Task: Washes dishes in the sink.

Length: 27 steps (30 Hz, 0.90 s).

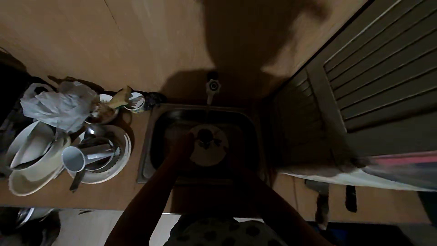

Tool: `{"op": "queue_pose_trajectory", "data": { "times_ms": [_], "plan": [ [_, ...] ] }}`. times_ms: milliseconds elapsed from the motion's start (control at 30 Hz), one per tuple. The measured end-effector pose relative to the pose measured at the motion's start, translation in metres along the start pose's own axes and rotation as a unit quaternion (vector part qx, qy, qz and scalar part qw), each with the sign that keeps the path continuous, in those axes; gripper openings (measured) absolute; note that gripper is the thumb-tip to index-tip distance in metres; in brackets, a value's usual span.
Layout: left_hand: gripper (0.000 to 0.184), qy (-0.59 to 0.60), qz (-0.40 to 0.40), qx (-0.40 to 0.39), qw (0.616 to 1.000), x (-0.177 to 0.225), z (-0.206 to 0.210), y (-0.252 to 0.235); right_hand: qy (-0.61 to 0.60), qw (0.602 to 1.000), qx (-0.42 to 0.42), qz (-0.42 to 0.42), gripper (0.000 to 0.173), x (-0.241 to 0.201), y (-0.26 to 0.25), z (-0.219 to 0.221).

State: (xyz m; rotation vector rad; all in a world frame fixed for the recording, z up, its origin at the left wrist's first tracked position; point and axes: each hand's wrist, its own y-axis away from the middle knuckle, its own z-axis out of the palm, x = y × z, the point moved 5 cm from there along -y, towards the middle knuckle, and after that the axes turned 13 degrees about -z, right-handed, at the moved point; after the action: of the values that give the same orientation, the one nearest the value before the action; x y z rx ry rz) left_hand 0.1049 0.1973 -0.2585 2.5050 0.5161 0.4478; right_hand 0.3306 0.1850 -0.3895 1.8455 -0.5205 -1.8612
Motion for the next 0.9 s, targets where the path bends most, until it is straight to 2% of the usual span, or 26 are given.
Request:
{"op": "queue_pose_trajectory", "data": {
  "times_ms": [67, 100, 233, 333, 400, 467, 500, 600, 667, 700, 767, 833, 900],
  "plan": [
    [0.04, 0.039, 0.001, 0.013, 0.999, 0.004, 0.005, -0.009, -0.042, 0.999, -0.008, 0.008, 0.057, -0.003, -0.01, 0.002],
    [0.045, 0.061, -0.002, 0.023, 0.998, 0.005, 0.004, -0.01, -0.028, 0.999, -0.02, -0.018, 0.056, -0.007, -0.018, 0.001],
    [0.057, 0.123, -0.01, 0.071, 0.99, -0.009, -0.007, 0.002, 0.171, 0.979, -0.027, -0.108, 0.053, -0.04, -0.029, 0.006],
    [0.055, 0.145, -0.015, 0.068, 0.987, -0.036, -0.017, 0.024, 0.411, 0.885, -0.09, -0.2, 0.053, -0.065, -0.042, 0.029],
    [0.05, 0.158, -0.003, 0.082, 0.984, -0.061, -0.022, 0.04, 0.485, 0.838, -0.133, -0.212, 0.045, -0.093, -0.02, 0.047],
    [0.043, 0.173, 0.008, 0.126, 0.977, -0.092, -0.032, 0.058, 0.537, 0.787, -0.124, -0.277, 0.043, -0.111, 0.005, 0.048],
    [0.042, 0.184, 0.006, 0.14, 0.973, -0.107, -0.039, 0.07, 0.513, 0.791, -0.102, -0.317, 0.044, -0.11, 0.01, 0.042],
    [0.035, 0.232, -0.025, 0.209, 0.95, -0.159, -0.06, 0.103, 0.344, 0.874, -0.058, -0.339, 0.039, -0.132, 0.033, 0.051],
    [0.029, 0.269, -0.048, 0.295, 0.916, -0.201, -0.068, 0.123, 0.361, 0.881, -0.065, -0.297, 0.04, -0.14, 0.029, 0.059],
    [0.025, 0.285, -0.068, 0.345, 0.892, -0.223, -0.072, 0.133, 0.394, 0.87, -0.067, -0.288, 0.042, -0.135, 0.014, 0.057],
    [0.023, 0.314, -0.156, 0.403, 0.846, -0.267, -0.077, 0.149, 0.404, 0.865, -0.065, -0.291, 0.044, -0.123, -0.005, 0.055],
    [0.027, 0.306, -0.265, 0.396, 0.824, -0.311, -0.076, 0.148, 0.378, 0.871, -0.066, -0.307, 0.044, -0.115, -0.003, 0.053],
    [0.03, 0.273, -0.333, 0.314, 0.846, -0.345, -0.064, 0.13, 0.355, 0.881, -0.047, -0.309, 0.044, -0.106, -0.012, 0.049]
  ]
}}
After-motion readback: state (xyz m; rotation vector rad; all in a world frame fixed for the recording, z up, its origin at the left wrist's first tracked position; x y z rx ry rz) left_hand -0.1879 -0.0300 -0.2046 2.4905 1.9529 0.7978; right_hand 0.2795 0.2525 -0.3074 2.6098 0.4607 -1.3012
